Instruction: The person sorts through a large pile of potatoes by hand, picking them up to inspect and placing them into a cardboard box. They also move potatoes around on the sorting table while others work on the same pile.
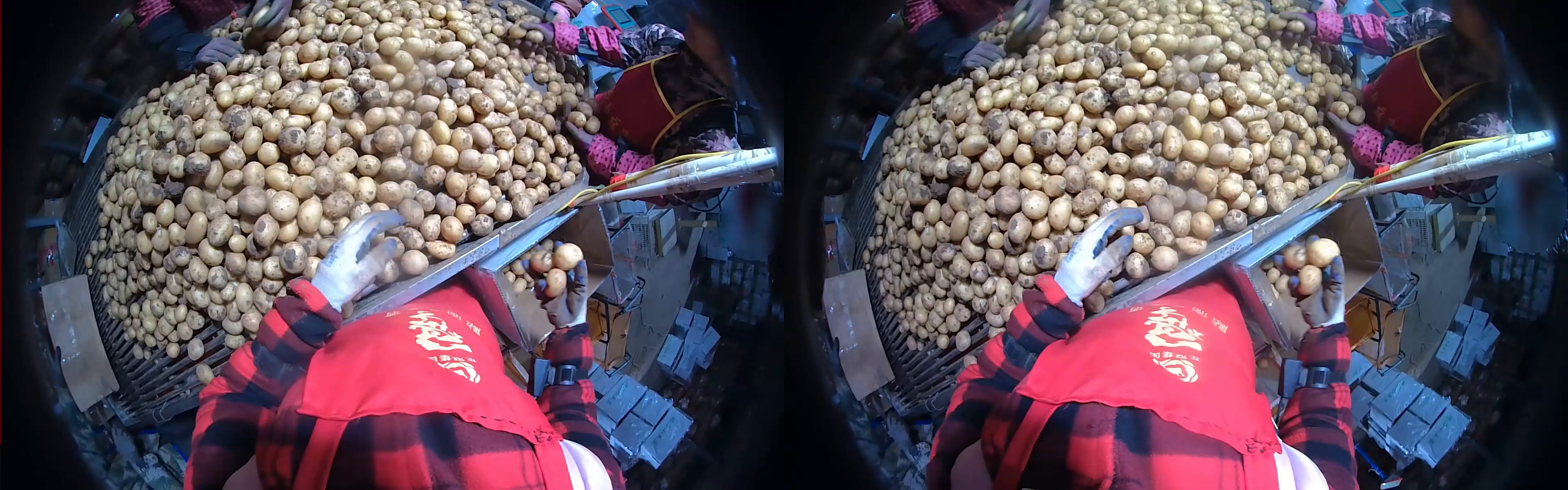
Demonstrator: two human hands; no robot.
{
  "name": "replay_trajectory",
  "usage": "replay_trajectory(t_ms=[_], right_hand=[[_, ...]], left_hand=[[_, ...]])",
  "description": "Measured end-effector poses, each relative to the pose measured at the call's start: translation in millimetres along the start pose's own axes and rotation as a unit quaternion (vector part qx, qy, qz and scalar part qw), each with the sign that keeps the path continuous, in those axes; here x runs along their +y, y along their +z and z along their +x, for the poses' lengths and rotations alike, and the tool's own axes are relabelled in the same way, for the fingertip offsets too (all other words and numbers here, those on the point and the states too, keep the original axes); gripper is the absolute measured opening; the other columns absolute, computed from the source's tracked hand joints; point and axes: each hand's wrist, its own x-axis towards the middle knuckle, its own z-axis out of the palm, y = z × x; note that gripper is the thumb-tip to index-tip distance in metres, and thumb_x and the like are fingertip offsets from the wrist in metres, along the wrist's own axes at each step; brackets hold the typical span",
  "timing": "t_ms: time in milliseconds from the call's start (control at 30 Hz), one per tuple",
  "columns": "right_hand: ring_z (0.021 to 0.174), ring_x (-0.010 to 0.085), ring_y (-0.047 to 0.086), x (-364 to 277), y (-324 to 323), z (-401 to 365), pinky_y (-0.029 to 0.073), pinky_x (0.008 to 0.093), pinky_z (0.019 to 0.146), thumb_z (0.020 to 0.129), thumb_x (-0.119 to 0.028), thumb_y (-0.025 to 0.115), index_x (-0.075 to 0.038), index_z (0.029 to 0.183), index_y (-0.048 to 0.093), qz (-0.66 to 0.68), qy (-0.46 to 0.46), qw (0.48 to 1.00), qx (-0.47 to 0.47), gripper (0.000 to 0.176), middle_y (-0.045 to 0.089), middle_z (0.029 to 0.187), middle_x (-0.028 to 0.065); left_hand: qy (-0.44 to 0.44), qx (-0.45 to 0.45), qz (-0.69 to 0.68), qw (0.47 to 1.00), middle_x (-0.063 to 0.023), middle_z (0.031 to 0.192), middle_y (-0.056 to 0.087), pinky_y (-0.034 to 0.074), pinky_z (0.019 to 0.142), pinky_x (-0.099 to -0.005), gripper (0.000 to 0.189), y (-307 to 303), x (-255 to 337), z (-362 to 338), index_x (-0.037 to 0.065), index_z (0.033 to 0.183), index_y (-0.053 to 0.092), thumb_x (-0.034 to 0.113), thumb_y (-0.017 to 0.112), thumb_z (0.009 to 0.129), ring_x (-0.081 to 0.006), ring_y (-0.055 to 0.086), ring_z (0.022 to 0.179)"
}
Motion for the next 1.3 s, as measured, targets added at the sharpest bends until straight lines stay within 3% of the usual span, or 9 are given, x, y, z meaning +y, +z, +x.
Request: replay_trajectory(t_ms=[167,300,433,600,667,733,800,1167,1300], right_hand=[[0.133,0.0323,0.057,-27,-28,26,0.05,0.0475,0.105,0.105,-0.03,0.06,-0.014,0.163,0.033,-0.202,-0.098,0.897,0.381,0.065,0.053,0.151,0.0148],[0.127,0.0227,0.062,5,70,92,0.05,0.0393,0.106,0.102,-0.012,0.065,-0.006,0.156,0.05,-0.372,-0.225,0.888,0.152,0.056,0.058,0.148,0.0109],[0.131,0.0391,0.06,60,202,160,0.047,0.0444,0.112,0.094,-0.031,0.067,-0.008,0.147,0.058,-0.64,-0.329,0.687,-0.103,0.058,0.062,0.142,0.0222],[0.103,0.0376,0.072,146,286,258,0.056,0.0485,0.091,0.092,-0.033,0.069,-0.006,0.118,0.07,-0.826,-0.316,0.459,-0.089,0.038,0.073,0.112,0.0205],[0.099,0.038,0.073,112,304,248,0.058,0.0489,0.086,0.09,-0.034,0.072,-0.004,0.114,0.073,-0.827,-0.263,0.456,-0.197,0.038,0.074,0.111,0.0212],[0.103,0.0238,0.071,69,305,220,0.059,0.0404,0.082,0.095,-0.035,0.071,-0.007,0.114,0.071,-0.568,0.01,0.784,-0.25,0.034,0.072,0.11,0.0106],[0.105,0.0194,0.067,67,277,227,0.059,0.0355,0.08,0.095,-0.033,0.072,-0.005,0.129,0.067,-0.336,0.113,0.895,-0.271,0.044,0.07,0.117,0.0091],[0.134,0.0212,0.056,49,227,118,0.048,0.0348,0.112,0.087,-0.009,0.079,-0.003,0.16,0.041,-0.413,-0.005,0.851,-0.326,0.082,0.057,0.149,0.0135],[0.141,0.0219,0.051,44,175,105,0.043,0.036,0.118,0.084,-0.002,0.081,-0.008,0.164,0.035,-0.227,0.136,0.936,-0.23,0.092,0.05,0.158,0.0105]], left_hand=[[0.014,0.02,0.04,0.999,-0.0148,0.138,0.064,0.048,0.11,-0.0407,0.038,0,-11,-3,0.007,0.139,0.063,0.01,0.061,0.101,-0.0289,0.06,0.132],[0.048,0.027,0.101,0.993,-0.0152,0.135,0.066,0.048,0.112,-0.0421,0.036,2,-28,-2,0.007,0.136,0.066,0.009,0.06,0.101,-0.031,0.06,0.132],[0.067,0.04,0.119,0.99,-0.0155,0.135,0.067,0.047,0.113,-0.0434,0.033,1,-27,1,0.008,0.134,0.068,0.009,0.058,0.102,-0.0336,0.06,0.131],[0.047,0.061,0.077,0.994,-0.0151,0.135,0.068,0.047,0.111,-0.0427,0.033,2,-24,-1,0.008,0.133,0.068,0.014,0.057,0.103,-0.032,0.062,0.129],[0.03,0.059,0.029,0.997,-0.0136,0.135,0.068,0.048,0.11,-0.0415,0.033,0,-18,-1,0.007,0.134,0.068,0.015,0.057,0.104,-0.0281,0.063,0.128],[-0.04,0.1,-0.139,0.984,-0.0105,0.136,0.067,0.049,0.109,-0.0393,0.036,-1,-13,-4,0.008,0.139,0.065,0.019,0.057,0.107,-0.0229,0.062,0.126],[-0.004,0.174,-0.182,0.968,-0.0102,0.138,0.065,0.049,0.109,-0.0385,0.042,-3,-18,5,0.004,0.146,0.059,0.025,0.059,0.109,-0.023,0.062,0.124],[-0.138,0.168,-0.312,0.925,-0.0002,0.088,0.067,0.048,0.052,-0.0261,0.024,3,-8,73,0.006,0.115,0.069,0.027,0.067,0.103,-0.0109,0.061,0.064],[0.017,0.206,0.29,0.935,-0.0097,0.098,0.074,0.056,0.075,-0.0388,0.02,-19,-11,61,0.009,0.11,0.075,0.024,0.07,0.098,-0.0251,0.072,0.083]])
